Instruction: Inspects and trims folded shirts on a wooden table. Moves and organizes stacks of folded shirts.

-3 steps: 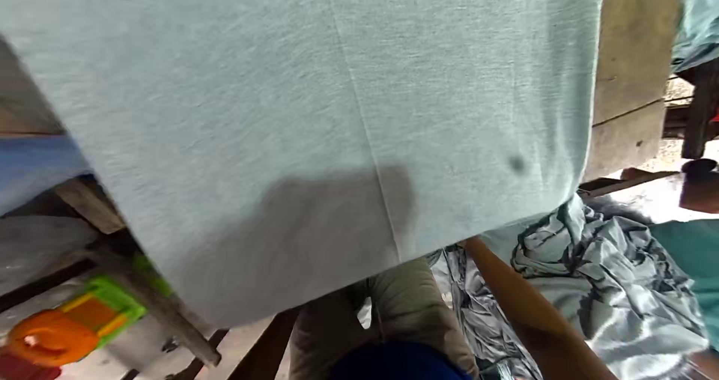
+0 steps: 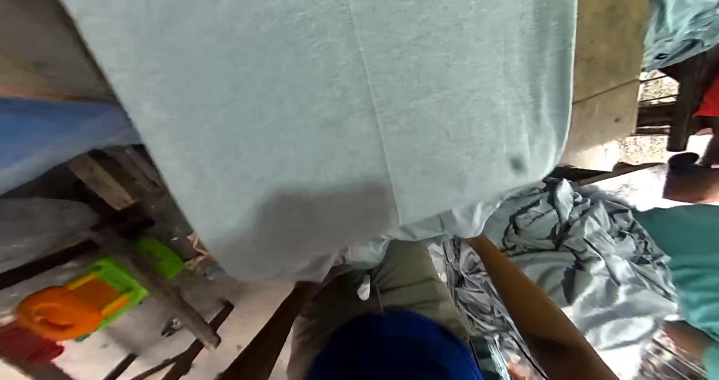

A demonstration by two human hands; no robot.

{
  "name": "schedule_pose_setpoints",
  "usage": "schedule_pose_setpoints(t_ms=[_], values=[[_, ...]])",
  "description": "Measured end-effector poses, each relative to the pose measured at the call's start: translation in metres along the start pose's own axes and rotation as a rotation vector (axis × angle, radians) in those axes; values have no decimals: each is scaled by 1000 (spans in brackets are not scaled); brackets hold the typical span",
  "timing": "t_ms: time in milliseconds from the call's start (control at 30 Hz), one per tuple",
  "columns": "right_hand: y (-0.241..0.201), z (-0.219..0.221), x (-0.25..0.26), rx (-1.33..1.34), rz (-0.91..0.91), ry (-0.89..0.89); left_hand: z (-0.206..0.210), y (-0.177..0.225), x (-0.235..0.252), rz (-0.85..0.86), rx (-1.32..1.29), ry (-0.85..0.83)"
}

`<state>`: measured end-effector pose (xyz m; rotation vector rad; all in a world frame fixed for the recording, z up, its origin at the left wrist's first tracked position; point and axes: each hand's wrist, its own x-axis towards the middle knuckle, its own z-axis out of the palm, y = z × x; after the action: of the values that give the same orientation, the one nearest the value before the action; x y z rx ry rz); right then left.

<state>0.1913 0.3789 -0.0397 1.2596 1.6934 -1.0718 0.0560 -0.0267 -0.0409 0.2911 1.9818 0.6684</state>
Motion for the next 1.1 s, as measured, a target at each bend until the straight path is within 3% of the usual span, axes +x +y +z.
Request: schedule_pose_setpoints(t_ms=[67, 133, 267, 400, 533, 700, 800, 933, 1100], values=[[3, -7, -46, 273, -171, 97, -21, 46, -24, -88, -338, -34], [8, -23, -91, 462, -226, 28, -34, 63, -62, -70, -579, -71], [42, -40, -173, 647, -203, -50, -60, 86, -129, -55, -762, -168], [62, -42, -231, 824, -509, -32, -75, 119, -183, -4, -1030, -295], [33, -74, -296, 677, -314, 131, -90, 137, -221, 173, -1164, -606], [12, -98, -313, 701, -438, 185, -103, 149, -244, 153, -1240, -614], [-13, -85, -318, 1000, -625, 255, -122, 164, -243, 68, -1323, -525], [-40, -107, -306, 1247, -784, -76, -155, 191, -224, 80, -1488, -491], [-115, -156, -285, 1547, -571, -17, -211, 241, -188, 23, -1662, -353]])
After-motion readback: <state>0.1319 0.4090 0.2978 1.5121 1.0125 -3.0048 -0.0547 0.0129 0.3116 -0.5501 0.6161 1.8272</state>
